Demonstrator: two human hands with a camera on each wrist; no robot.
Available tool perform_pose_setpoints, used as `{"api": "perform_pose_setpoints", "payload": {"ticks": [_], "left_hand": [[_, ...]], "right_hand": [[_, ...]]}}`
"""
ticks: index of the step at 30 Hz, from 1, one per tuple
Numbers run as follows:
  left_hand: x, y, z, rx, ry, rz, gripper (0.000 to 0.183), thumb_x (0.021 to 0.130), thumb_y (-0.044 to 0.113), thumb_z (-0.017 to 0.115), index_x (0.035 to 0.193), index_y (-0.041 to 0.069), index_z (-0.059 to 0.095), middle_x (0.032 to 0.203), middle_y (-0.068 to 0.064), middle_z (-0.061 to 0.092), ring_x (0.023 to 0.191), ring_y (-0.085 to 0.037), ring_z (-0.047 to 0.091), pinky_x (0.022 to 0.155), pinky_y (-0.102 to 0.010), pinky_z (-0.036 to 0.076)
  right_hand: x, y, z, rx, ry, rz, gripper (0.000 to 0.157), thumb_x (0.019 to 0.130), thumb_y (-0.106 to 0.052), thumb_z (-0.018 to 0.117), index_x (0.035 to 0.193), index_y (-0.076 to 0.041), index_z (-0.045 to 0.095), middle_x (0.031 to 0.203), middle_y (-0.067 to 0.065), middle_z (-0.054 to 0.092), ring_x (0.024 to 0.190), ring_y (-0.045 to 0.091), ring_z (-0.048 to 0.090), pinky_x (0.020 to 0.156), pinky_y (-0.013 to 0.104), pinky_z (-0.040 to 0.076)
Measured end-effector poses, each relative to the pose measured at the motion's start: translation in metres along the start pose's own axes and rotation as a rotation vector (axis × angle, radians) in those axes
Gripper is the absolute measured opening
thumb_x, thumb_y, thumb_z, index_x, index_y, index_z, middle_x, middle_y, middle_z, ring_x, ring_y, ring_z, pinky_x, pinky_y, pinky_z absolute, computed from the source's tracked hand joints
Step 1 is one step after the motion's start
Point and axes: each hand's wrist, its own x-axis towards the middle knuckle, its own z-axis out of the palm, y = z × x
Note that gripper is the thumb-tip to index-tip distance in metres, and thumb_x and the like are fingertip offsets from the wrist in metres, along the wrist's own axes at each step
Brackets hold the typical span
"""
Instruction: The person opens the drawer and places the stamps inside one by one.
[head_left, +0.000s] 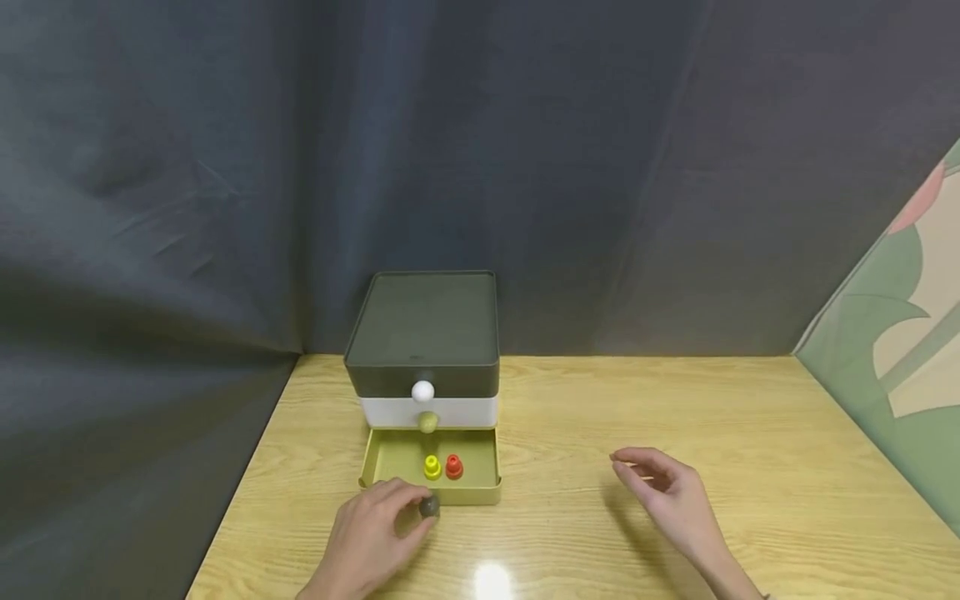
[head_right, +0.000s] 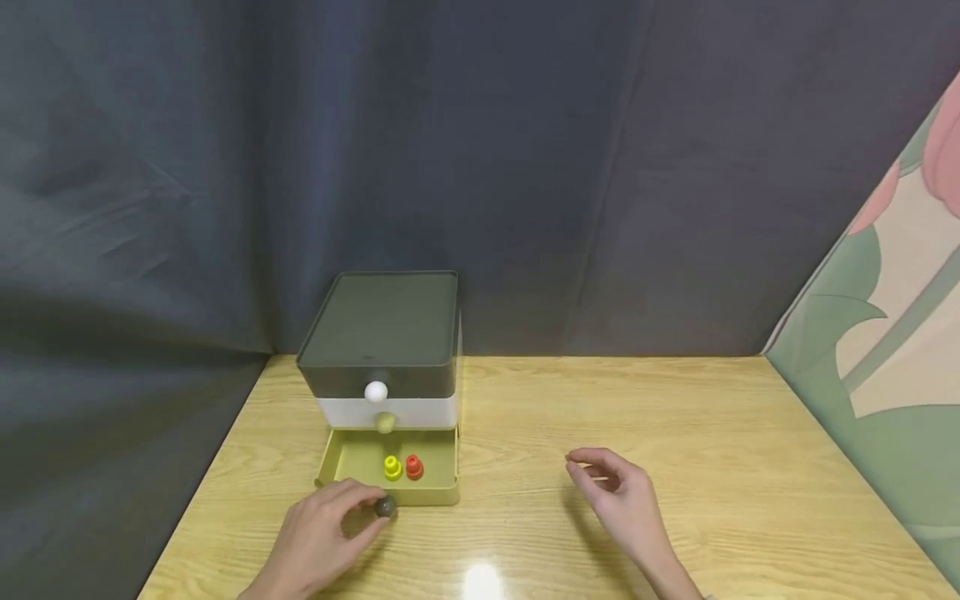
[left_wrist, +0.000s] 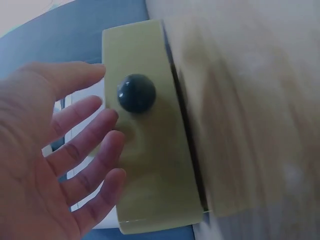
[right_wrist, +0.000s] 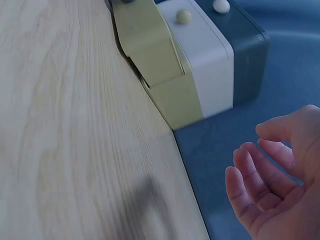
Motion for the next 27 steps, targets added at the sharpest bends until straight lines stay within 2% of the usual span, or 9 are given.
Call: {"api": "perform_pose_setpoints", "payload": {"ticks": [3, 8, 16, 22, 27], "left_hand": [[0.000, 0.000, 0.004, 0.041, 0.010, 0.038, 0.029, 0.075, 0.026, 0.096, 0.099, 0.029, 0.080, 0.092, 0.022, 0.073, 0.082, 0.000, 0.067, 0.069, -0.023, 0.054], [0.000, 0.001, 0.008, 0.103, 0.026, 0.068, 0.031, 0.071, 0.026, 0.098, 0.097, 0.028, 0.081, 0.091, 0.020, 0.074, 0.080, -0.001, 0.067, 0.067, -0.024, 0.054], [0.002, 0.001, 0.009, 0.212, 0.078, 0.110, 0.027, 0.069, 0.025, 0.099, 0.089, 0.026, 0.081, 0.085, 0.016, 0.075, 0.070, 0.000, 0.063, 0.063, -0.020, 0.049], [0.002, 0.003, 0.008, 0.243, 0.066, 0.096, 0.025, 0.070, 0.029, 0.099, 0.089, 0.026, 0.081, 0.084, 0.014, 0.077, 0.069, -0.002, 0.066, 0.064, -0.021, 0.051], [0.007, 0.003, 0.007, 0.275, 0.062, 0.054, 0.023, 0.074, 0.029, 0.098, 0.091, 0.024, 0.083, 0.089, 0.010, 0.080, 0.075, -0.009, 0.074, 0.068, -0.028, 0.057]], "right_hand": [[-0.004, 0.009, -0.011, 0.006, 0.027, 0.018, 0.025, 0.103, -0.027, 0.072, 0.123, -0.013, 0.077, 0.117, 0.001, 0.080, 0.092, 0.004, 0.073, 0.074, 0.025, 0.059], [-0.008, 0.021, -0.027, -0.016, 0.070, 0.011, 0.025, 0.104, -0.025, 0.071, 0.123, -0.010, 0.077, 0.111, -0.015, 0.079, 0.092, -0.001, 0.072, 0.077, 0.020, 0.059], [-0.011, 0.025, -0.040, -0.002, 0.111, 0.014, 0.027, 0.105, -0.025, 0.070, 0.123, -0.006, 0.075, 0.109, -0.022, 0.077, 0.091, 0.000, 0.073, 0.077, 0.021, 0.060], [-0.013, 0.029, -0.044, 0.001, 0.114, 0.025, 0.028, 0.106, -0.025, 0.069, 0.124, -0.005, 0.075, 0.110, -0.027, 0.075, 0.093, -0.007, 0.071, 0.077, 0.021, 0.060], [-0.013, 0.027, -0.049, 0.011, 0.125, 0.036, 0.029, 0.106, -0.026, 0.069, 0.125, -0.004, 0.075, 0.107, -0.029, 0.074, 0.093, -0.008, 0.071, 0.077, 0.022, 0.061]]}}
